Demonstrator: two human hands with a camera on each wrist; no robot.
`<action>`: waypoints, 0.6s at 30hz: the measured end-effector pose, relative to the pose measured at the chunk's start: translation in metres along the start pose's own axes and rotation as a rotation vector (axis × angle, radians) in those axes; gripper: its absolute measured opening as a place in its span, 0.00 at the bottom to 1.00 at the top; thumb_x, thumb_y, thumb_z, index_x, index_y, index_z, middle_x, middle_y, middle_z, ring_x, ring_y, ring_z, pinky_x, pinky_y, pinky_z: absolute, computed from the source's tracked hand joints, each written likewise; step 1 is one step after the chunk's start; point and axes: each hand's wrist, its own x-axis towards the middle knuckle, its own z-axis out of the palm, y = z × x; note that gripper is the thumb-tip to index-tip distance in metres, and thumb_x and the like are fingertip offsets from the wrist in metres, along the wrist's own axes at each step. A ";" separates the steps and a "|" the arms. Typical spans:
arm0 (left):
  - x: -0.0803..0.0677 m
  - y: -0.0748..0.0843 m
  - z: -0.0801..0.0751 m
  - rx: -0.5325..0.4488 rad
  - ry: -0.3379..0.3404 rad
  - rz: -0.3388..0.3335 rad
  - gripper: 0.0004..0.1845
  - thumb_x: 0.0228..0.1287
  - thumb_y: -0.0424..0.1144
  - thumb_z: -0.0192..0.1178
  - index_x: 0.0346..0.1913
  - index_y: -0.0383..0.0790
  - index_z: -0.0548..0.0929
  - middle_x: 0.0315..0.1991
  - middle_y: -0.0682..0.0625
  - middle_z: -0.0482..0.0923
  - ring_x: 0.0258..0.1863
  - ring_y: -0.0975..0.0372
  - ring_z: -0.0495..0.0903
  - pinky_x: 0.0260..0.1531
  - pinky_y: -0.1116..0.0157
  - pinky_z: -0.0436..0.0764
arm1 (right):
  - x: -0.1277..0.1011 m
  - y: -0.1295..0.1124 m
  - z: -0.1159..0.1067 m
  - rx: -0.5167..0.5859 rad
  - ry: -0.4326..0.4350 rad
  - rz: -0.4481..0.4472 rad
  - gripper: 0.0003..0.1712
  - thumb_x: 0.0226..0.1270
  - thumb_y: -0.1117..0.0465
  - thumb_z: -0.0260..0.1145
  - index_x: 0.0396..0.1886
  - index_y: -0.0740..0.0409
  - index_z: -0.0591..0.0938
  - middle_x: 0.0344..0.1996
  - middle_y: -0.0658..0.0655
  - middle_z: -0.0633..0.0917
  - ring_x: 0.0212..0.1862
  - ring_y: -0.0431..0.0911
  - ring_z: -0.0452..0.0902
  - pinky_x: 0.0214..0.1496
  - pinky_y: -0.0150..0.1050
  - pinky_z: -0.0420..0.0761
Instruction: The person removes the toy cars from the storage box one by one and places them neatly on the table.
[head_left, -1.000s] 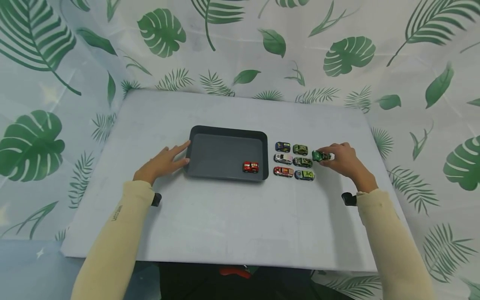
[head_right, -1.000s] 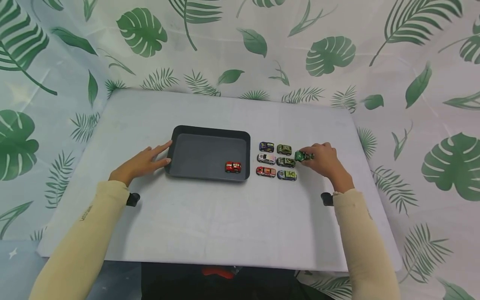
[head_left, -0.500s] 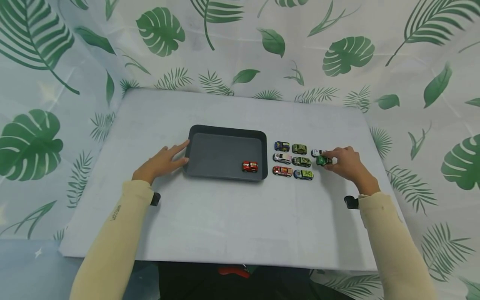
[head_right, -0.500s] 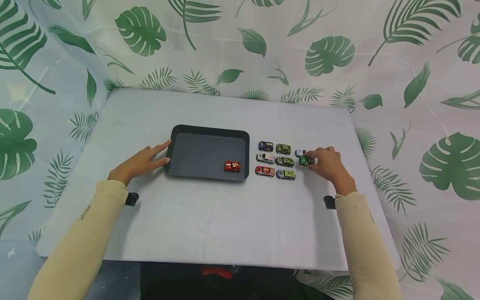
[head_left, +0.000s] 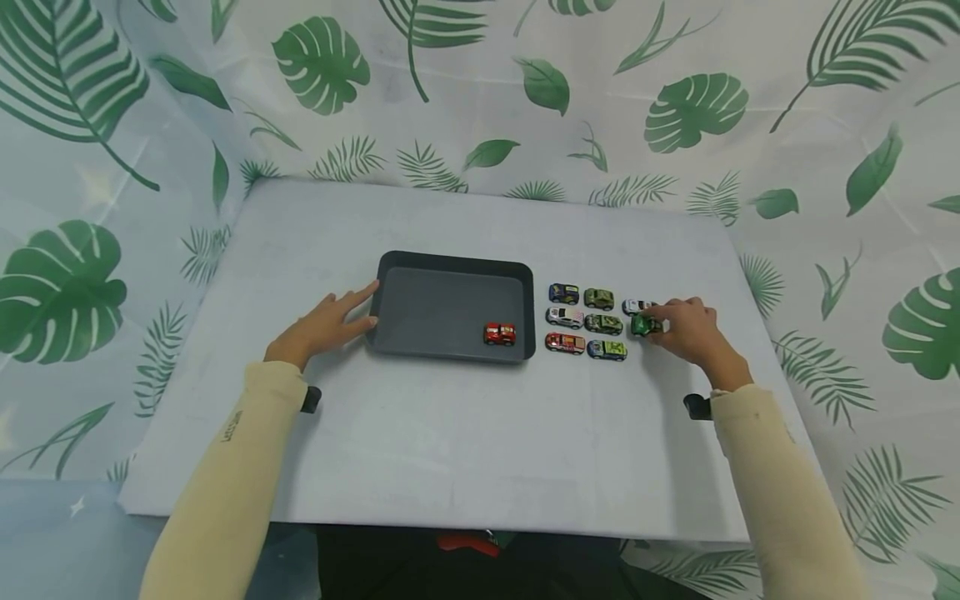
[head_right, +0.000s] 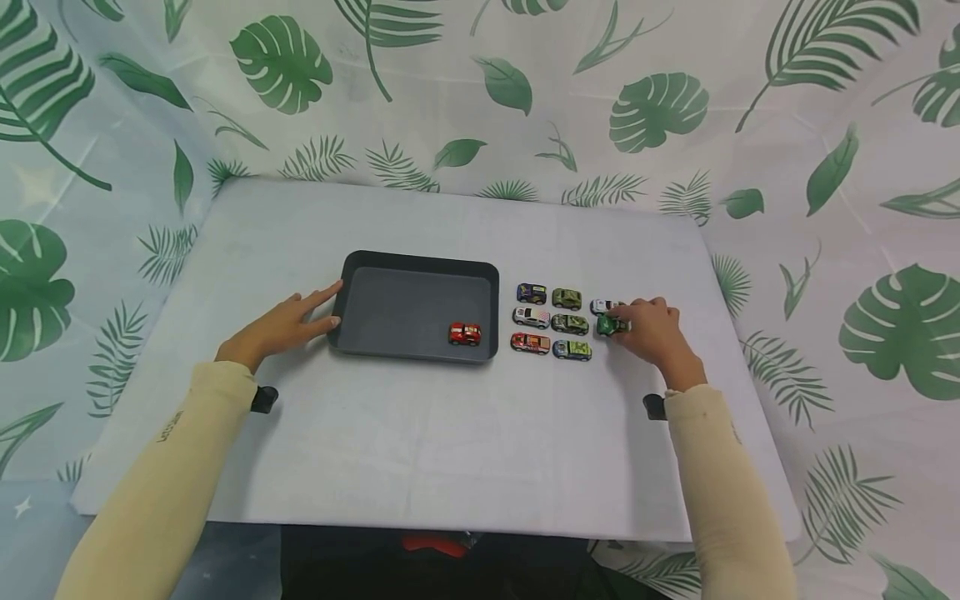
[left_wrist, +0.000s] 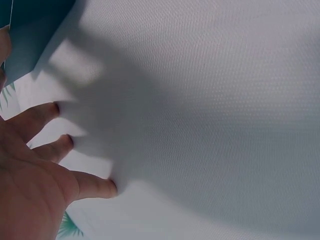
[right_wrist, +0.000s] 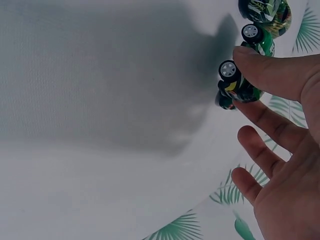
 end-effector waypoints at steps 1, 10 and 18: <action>0.000 0.000 0.000 0.000 0.000 0.001 0.40 0.86 0.58 0.52 0.89 0.59 0.45 0.86 0.33 0.40 0.84 0.34 0.31 0.70 0.21 0.37 | 0.000 0.000 0.000 0.000 0.001 -0.002 0.24 0.68 0.67 0.75 0.62 0.69 0.85 0.58 0.79 0.82 0.64 0.81 0.65 0.62 0.77 0.61; -0.001 0.000 0.000 -0.004 -0.002 0.013 0.40 0.86 0.57 0.51 0.89 0.59 0.45 0.86 0.33 0.39 0.84 0.34 0.31 0.71 0.21 0.38 | 0.001 0.000 0.001 0.003 -0.013 -0.001 0.24 0.69 0.68 0.75 0.63 0.68 0.85 0.59 0.79 0.81 0.65 0.81 0.64 0.63 0.77 0.60; -0.001 0.000 -0.001 -0.003 -0.002 0.019 0.40 0.86 0.58 0.51 0.89 0.59 0.45 0.86 0.32 0.39 0.83 0.33 0.31 0.71 0.21 0.39 | 0.000 0.001 0.004 0.007 -0.008 0.002 0.24 0.68 0.68 0.74 0.63 0.68 0.85 0.60 0.79 0.80 0.65 0.81 0.63 0.64 0.77 0.60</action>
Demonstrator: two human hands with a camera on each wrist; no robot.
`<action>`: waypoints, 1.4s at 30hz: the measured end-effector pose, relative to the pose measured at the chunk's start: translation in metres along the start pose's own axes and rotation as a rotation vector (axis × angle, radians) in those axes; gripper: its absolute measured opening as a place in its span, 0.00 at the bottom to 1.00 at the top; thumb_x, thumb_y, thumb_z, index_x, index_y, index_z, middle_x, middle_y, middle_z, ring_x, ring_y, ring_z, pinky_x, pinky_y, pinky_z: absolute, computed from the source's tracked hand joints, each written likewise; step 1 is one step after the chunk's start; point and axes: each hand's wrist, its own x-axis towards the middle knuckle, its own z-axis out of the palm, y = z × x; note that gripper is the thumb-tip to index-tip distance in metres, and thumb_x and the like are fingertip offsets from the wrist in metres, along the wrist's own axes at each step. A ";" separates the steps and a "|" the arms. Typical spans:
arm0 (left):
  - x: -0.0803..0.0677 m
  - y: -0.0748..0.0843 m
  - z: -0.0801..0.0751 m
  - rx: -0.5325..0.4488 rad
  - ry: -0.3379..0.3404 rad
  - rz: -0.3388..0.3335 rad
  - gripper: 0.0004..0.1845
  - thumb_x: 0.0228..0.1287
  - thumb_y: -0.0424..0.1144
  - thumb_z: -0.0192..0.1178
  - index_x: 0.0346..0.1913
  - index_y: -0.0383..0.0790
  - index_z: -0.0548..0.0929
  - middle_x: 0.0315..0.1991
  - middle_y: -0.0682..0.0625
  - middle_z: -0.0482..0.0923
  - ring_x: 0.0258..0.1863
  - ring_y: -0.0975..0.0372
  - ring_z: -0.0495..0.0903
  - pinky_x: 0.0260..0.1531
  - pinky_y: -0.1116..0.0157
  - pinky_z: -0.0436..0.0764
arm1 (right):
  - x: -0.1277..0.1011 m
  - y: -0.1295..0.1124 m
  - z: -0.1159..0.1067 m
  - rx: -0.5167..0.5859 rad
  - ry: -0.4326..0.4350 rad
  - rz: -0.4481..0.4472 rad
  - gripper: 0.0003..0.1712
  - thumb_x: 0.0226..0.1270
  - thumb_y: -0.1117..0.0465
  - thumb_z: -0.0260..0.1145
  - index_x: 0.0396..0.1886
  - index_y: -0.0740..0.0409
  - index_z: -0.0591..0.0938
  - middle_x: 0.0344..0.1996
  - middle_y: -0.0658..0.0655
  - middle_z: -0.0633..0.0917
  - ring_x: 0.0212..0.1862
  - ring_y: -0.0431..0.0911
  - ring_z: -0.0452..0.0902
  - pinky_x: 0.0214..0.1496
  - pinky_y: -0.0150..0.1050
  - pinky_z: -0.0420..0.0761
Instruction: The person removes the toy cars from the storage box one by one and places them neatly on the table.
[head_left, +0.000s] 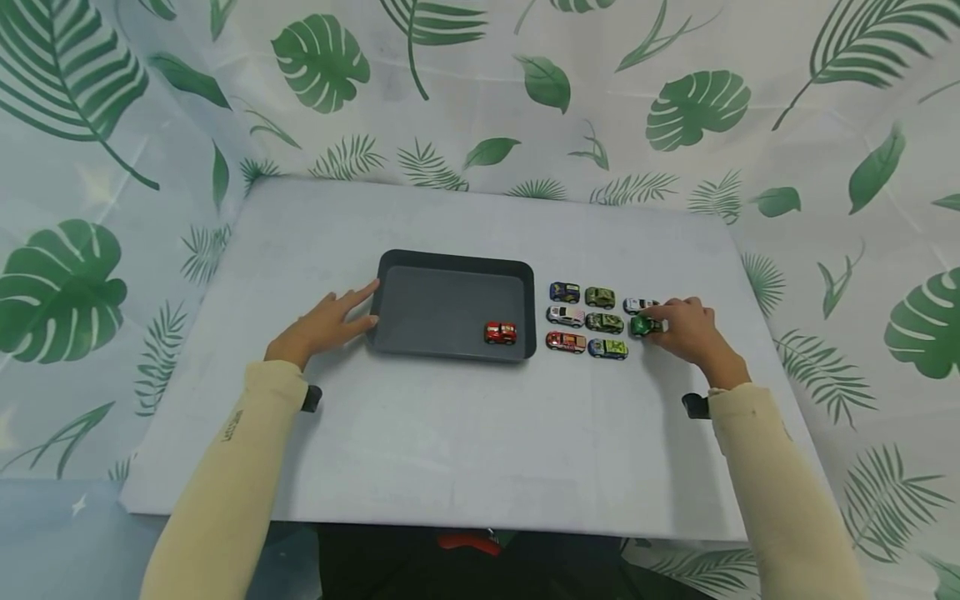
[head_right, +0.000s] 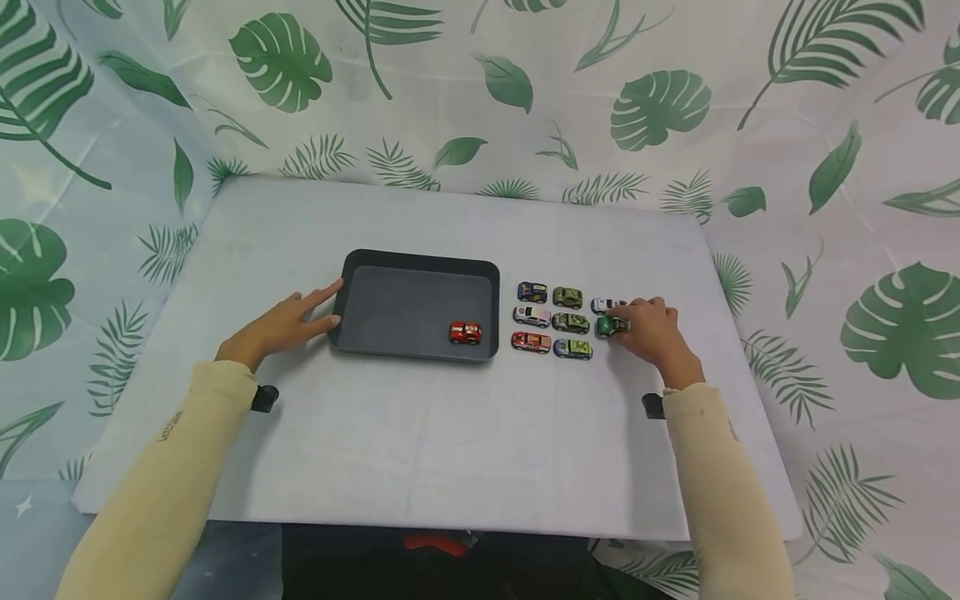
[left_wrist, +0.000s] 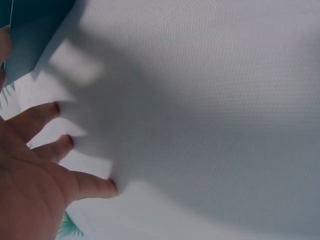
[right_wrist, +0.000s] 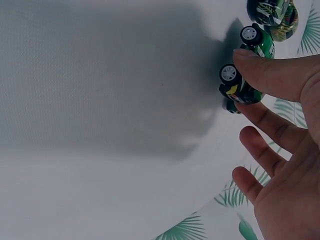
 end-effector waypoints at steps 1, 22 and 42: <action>0.000 0.000 0.000 0.001 0.000 0.000 0.40 0.86 0.58 0.51 0.89 0.58 0.45 0.86 0.32 0.39 0.83 0.33 0.31 0.71 0.21 0.39 | 0.000 0.000 0.001 -0.001 0.001 -0.002 0.23 0.68 0.68 0.74 0.63 0.68 0.85 0.60 0.79 0.80 0.65 0.81 0.63 0.63 0.77 0.60; -0.001 -0.001 0.001 0.006 0.003 0.004 0.40 0.86 0.58 0.51 0.89 0.59 0.46 0.86 0.32 0.40 0.83 0.33 0.31 0.72 0.22 0.40 | 0.003 0.001 0.008 -0.002 0.006 -0.004 0.23 0.70 0.67 0.74 0.63 0.67 0.85 0.59 0.79 0.80 0.64 0.80 0.64 0.63 0.76 0.61; -0.003 0.001 -0.001 0.013 0.001 -0.003 0.39 0.86 0.58 0.50 0.89 0.60 0.45 0.87 0.34 0.40 0.84 0.34 0.31 0.72 0.23 0.39 | 0.003 0.003 0.011 -0.009 0.013 -0.004 0.23 0.71 0.67 0.71 0.64 0.67 0.84 0.60 0.79 0.79 0.64 0.81 0.64 0.61 0.76 0.61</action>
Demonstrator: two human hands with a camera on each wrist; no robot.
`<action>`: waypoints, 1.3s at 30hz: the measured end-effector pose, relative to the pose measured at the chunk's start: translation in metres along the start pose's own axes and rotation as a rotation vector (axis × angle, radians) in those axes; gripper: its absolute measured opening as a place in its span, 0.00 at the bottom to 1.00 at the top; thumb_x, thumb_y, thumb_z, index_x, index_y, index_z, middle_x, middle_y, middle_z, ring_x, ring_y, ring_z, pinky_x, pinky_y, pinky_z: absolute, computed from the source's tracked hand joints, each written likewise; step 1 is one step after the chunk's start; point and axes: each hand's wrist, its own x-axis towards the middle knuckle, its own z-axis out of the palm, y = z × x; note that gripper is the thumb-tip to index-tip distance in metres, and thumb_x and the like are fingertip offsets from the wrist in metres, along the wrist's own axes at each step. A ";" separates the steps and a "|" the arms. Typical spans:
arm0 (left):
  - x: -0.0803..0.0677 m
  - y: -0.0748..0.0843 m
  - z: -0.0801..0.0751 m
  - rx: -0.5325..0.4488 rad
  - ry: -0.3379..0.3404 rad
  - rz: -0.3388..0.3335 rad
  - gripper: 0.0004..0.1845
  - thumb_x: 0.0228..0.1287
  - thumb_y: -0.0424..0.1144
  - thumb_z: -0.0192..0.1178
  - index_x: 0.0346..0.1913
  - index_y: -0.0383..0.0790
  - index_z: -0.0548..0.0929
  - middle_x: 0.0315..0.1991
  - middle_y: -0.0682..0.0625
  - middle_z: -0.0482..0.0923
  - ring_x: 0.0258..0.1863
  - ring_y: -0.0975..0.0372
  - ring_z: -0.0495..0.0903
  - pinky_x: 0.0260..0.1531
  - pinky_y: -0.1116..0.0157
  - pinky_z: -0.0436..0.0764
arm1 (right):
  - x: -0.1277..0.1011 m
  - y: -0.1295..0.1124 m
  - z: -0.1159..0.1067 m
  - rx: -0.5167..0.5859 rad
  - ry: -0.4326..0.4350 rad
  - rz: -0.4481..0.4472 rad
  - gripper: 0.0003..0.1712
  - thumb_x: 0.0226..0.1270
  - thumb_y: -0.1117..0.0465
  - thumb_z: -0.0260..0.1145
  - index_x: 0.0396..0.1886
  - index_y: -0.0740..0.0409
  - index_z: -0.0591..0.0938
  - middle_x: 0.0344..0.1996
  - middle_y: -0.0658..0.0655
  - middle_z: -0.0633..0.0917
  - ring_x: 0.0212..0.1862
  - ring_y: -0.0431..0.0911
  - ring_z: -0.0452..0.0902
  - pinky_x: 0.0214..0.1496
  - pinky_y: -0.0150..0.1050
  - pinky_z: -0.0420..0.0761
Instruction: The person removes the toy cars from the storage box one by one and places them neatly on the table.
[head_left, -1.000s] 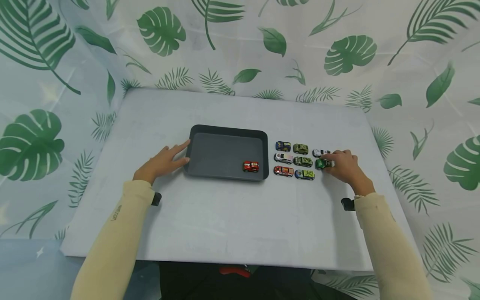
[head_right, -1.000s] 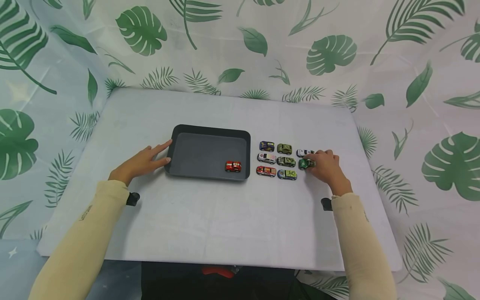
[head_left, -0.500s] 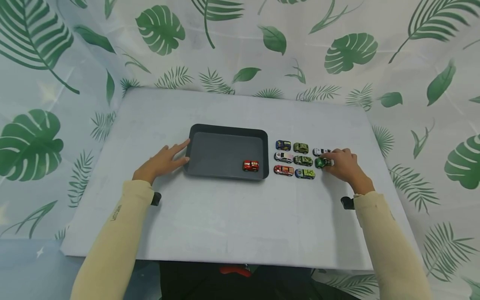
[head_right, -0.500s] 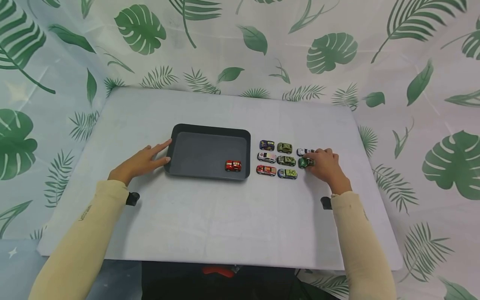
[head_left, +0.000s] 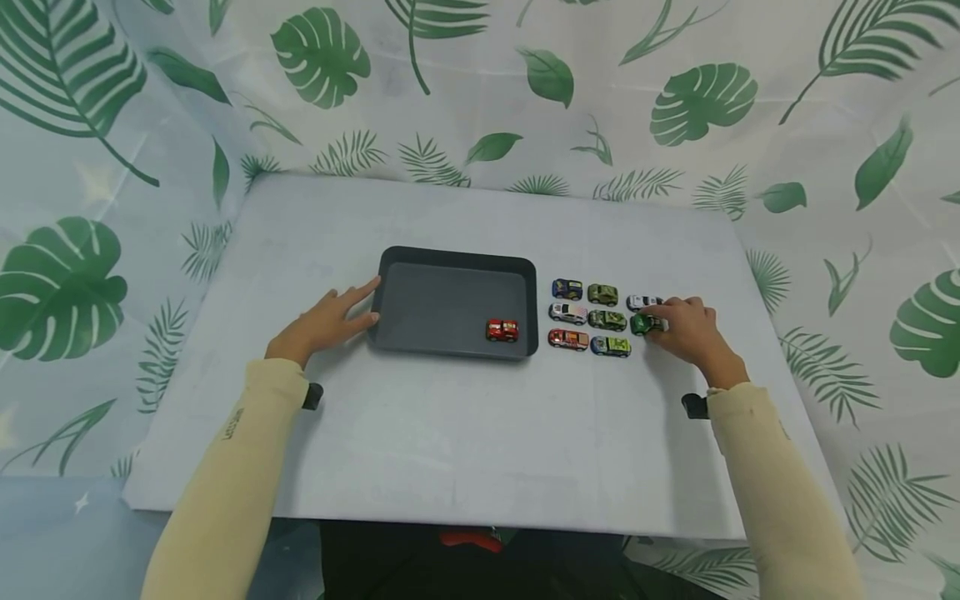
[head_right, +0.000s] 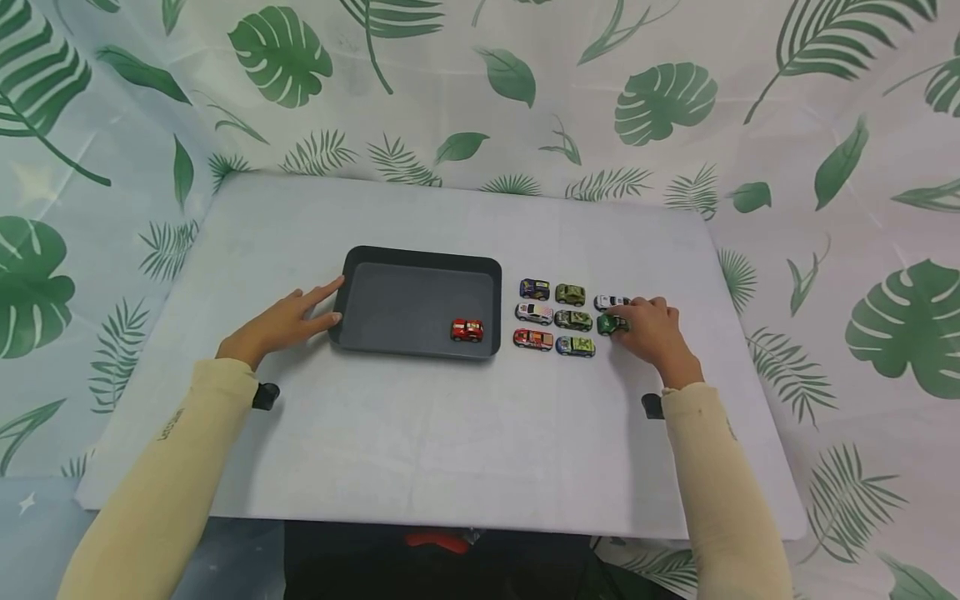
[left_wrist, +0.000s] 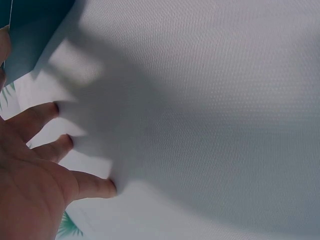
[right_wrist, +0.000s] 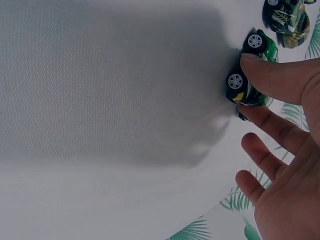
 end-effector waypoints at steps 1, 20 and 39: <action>0.000 0.000 0.000 0.000 0.001 -0.001 0.39 0.86 0.58 0.50 0.89 0.60 0.45 0.87 0.35 0.41 0.84 0.34 0.31 0.72 0.23 0.39 | 0.000 0.000 0.000 0.003 0.002 -0.002 0.23 0.71 0.67 0.71 0.65 0.67 0.84 0.60 0.80 0.79 0.64 0.81 0.63 0.61 0.76 0.61; 0.000 0.000 -0.001 -0.006 0.005 -0.002 0.39 0.86 0.59 0.49 0.89 0.61 0.45 0.87 0.36 0.41 0.84 0.35 0.31 0.73 0.23 0.39 | -0.004 0.001 -0.011 0.015 0.023 0.040 0.30 0.70 0.58 0.74 0.68 0.65 0.82 0.63 0.79 0.78 0.64 0.79 0.62 0.63 0.77 0.59; 0.000 0.000 0.000 -0.004 -0.004 -0.002 0.40 0.86 0.60 0.49 0.89 0.61 0.44 0.87 0.34 0.39 0.84 0.35 0.30 0.72 0.23 0.37 | 0.003 -0.023 -0.027 0.032 0.094 0.003 0.29 0.74 0.56 0.71 0.68 0.66 0.81 0.65 0.79 0.76 0.69 0.79 0.60 0.66 0.77 0.58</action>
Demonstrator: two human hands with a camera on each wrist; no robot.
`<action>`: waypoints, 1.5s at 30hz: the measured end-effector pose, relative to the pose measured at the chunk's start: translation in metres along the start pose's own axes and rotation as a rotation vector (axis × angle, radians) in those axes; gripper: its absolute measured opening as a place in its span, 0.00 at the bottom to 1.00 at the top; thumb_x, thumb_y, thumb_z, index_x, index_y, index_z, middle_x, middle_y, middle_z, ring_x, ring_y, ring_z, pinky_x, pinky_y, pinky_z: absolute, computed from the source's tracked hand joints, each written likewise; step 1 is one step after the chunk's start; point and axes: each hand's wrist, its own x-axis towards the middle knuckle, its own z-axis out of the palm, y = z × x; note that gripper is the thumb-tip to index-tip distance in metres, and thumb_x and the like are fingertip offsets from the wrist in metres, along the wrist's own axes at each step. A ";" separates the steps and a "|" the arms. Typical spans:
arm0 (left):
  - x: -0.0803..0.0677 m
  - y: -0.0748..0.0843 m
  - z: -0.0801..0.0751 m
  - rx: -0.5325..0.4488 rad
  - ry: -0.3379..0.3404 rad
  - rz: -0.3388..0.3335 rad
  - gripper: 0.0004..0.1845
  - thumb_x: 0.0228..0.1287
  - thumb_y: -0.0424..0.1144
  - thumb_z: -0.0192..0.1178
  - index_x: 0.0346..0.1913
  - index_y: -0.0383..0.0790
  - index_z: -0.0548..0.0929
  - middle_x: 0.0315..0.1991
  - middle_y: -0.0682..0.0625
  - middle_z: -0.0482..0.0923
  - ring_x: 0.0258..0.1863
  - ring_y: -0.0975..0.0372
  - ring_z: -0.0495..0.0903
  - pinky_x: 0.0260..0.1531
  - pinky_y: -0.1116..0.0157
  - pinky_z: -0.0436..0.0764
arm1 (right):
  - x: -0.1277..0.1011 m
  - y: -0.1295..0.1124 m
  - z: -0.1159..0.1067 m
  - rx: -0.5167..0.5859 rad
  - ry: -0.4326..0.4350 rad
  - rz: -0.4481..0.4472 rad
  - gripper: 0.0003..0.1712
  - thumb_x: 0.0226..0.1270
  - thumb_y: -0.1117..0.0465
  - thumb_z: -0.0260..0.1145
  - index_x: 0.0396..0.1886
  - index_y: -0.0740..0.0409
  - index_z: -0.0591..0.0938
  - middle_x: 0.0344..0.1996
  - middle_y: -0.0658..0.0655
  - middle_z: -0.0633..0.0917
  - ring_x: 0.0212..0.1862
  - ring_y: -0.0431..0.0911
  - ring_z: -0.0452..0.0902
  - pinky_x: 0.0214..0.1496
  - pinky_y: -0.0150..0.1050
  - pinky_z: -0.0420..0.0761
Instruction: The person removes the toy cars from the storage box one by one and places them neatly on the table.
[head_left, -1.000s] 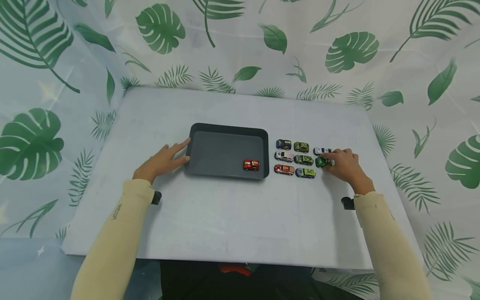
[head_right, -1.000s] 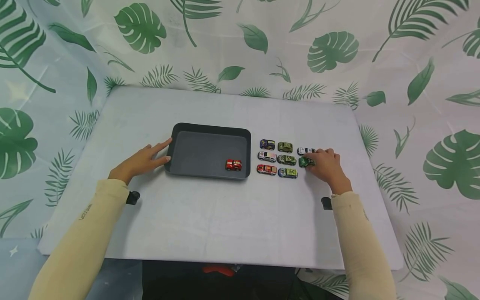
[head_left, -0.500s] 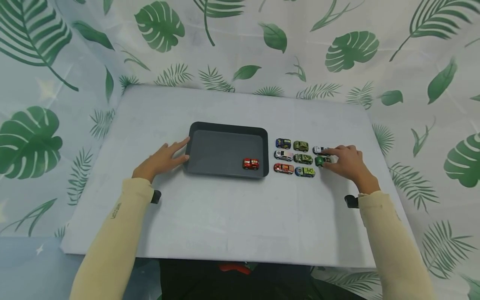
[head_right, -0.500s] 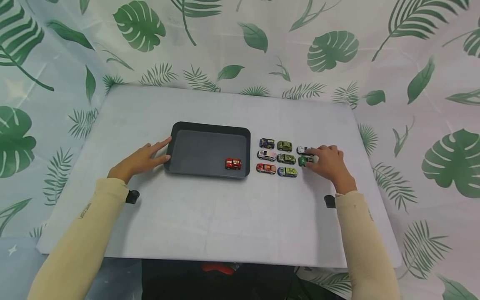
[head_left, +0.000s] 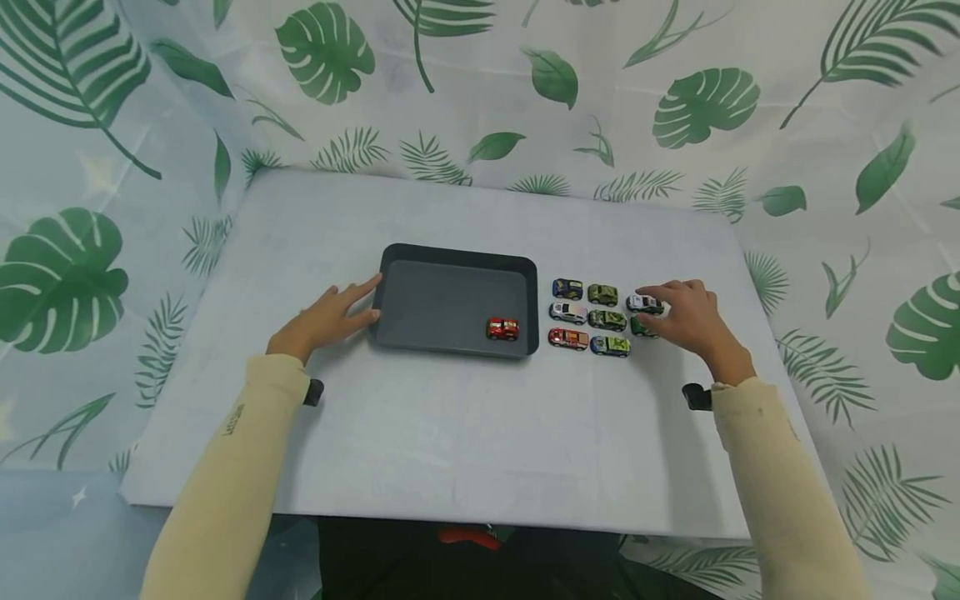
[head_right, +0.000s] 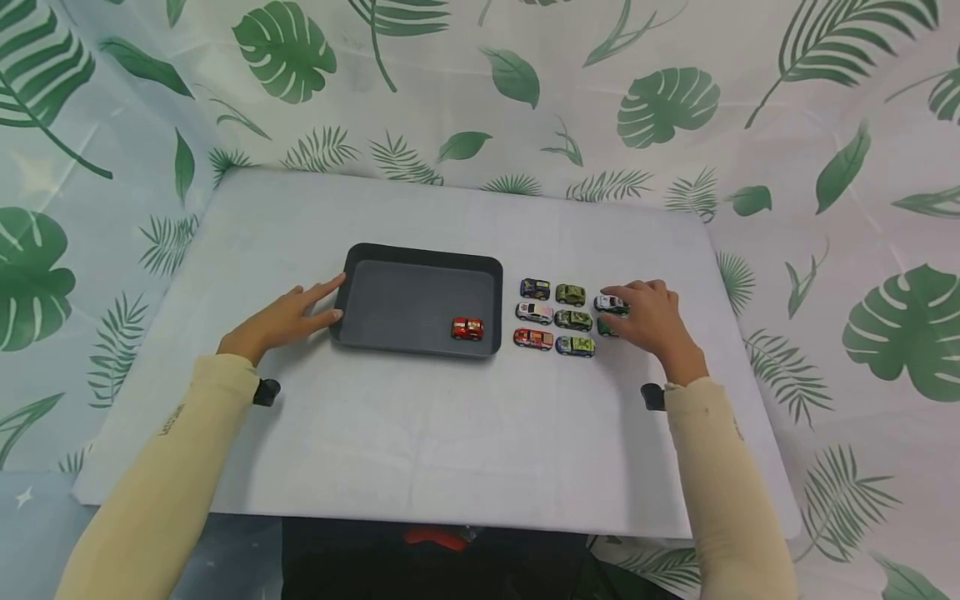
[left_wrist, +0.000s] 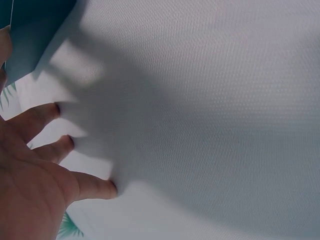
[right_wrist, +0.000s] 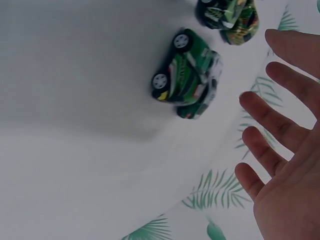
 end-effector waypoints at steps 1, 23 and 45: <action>0.000 0.000 0.000 -0.001 0.000 0.000 0.40 0.86 0.60 0.49 0.89 0.62 0.44 0.87 0.34 0.39 0.84 0.35 0.30 0.72 0.22 0.37 | 0.001 -0.002 -0.001 -0.002 0.004 -0.007 0.29 0.74 0.56 0.71 0.68 0.66 0.81 0.65 0.79 0.76 0.70 0.79 0.60 0.67 0.77 0.58; 0.001 0.000 -0.001 -0.033 0.000 -0.009 0.39 0.86 0.58 0.51 0.89 0.66 0.45 0.88 0.40 0.41 0.85 0.39 0.30 0.74 0.25 0.39 | 0.025 -0.051 -0.006 0.036 0.044 -0.135 0.28 0.74 0.56 0.72 0.68 0.65 0.82 0.67 0.76 0.78 0.71 0.76 0.62 0.68 0.77 0.58; -0.002 0.006 -0.006 0.003 0.001 -0.027 0.39 0.85 0.56 0.53 0.89 0.62 0.48 0.87 0.38 0.43 0.85 0.37 0.36 0.75 0.27 0.45 | 0.039 -0.102 0.001 0.127 0.079 -0.289 0.25 0.74 0.58 0.73 0.66 0.63 0.85 0.63 0.71 0.83 0.71 0.72 0.66 0.67 0.75 0.62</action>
